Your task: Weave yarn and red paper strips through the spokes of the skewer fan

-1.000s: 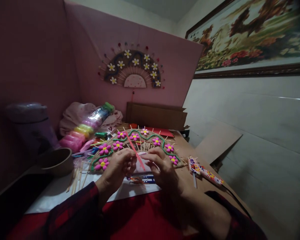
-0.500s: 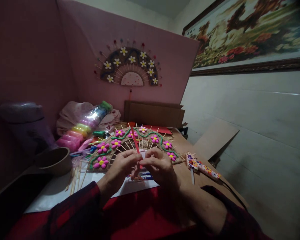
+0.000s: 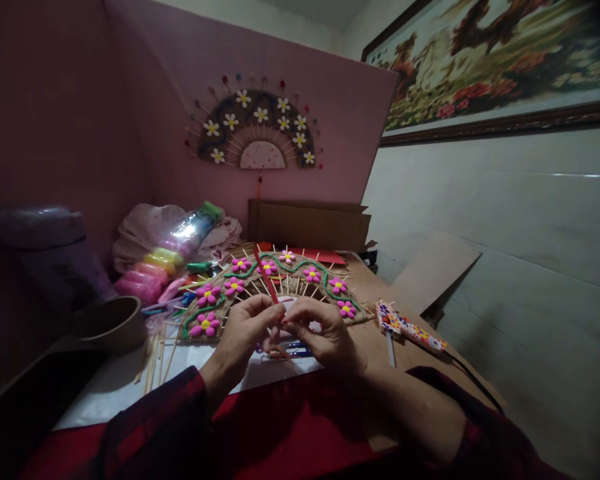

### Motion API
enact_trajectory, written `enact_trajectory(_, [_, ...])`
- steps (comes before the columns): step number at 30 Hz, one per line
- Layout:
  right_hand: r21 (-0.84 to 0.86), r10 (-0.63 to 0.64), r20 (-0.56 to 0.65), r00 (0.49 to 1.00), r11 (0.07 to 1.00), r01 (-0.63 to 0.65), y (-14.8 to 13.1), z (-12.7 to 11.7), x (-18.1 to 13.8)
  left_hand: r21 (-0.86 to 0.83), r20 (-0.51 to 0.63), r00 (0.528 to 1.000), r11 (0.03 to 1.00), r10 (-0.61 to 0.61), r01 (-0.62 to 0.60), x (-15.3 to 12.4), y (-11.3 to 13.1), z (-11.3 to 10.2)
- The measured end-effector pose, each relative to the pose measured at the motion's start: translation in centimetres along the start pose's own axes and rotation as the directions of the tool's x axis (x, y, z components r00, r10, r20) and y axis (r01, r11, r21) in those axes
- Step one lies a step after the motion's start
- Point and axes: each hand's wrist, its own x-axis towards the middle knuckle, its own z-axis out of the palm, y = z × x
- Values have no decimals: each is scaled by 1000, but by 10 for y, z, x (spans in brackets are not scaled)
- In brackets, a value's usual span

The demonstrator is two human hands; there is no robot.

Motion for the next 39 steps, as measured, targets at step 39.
enact_trajectory(39, [11,232,-241,942,972,-237,11,-1,0,28,141,986,996,-85,82,0,-4,9])
